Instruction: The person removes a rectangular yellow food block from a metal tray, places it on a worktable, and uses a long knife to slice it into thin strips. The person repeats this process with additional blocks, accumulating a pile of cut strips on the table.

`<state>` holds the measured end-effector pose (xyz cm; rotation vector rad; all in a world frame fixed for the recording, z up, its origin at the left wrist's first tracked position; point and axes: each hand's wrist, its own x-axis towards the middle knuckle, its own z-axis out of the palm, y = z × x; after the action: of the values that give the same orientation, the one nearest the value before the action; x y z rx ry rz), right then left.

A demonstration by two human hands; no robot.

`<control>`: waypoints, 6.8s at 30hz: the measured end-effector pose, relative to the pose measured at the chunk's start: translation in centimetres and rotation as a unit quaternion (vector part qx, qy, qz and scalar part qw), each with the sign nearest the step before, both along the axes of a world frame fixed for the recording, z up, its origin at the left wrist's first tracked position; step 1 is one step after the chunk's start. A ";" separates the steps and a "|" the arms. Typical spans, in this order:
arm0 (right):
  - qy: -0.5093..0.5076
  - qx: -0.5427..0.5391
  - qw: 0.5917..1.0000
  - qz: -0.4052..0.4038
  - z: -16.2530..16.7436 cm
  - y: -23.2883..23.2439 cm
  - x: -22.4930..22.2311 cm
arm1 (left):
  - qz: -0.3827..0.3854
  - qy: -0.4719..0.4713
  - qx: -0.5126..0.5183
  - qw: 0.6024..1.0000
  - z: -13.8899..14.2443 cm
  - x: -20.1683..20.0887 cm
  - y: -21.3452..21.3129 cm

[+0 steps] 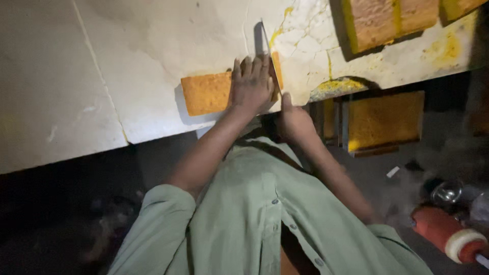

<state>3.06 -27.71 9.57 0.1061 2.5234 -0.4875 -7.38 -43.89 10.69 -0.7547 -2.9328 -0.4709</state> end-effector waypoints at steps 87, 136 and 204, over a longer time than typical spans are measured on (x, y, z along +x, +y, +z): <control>-0.126 -0.126 0.976 -0.128 10.0 -5.2 3.9 | 0.052 -0.029 -0.048 0.997 -0.3 0.3 -4.2; 0.043 -0.064 0.997 0.023 3.1 -8.0 -4.2 | 0.054 0.026 -0.039 0.997 -1.1 0.4 -7.0; -0.120 -0.076 0.989 0.035 10.9 -10.3 3.3 | 0.057 -0.082 -0.064 0.993 -0.5 0.4 -10.4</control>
<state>6.38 -38.04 20.49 0.0158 2.2390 -0.5998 -6.98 -54.32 10.16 -0.5822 -3.1639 -0.3523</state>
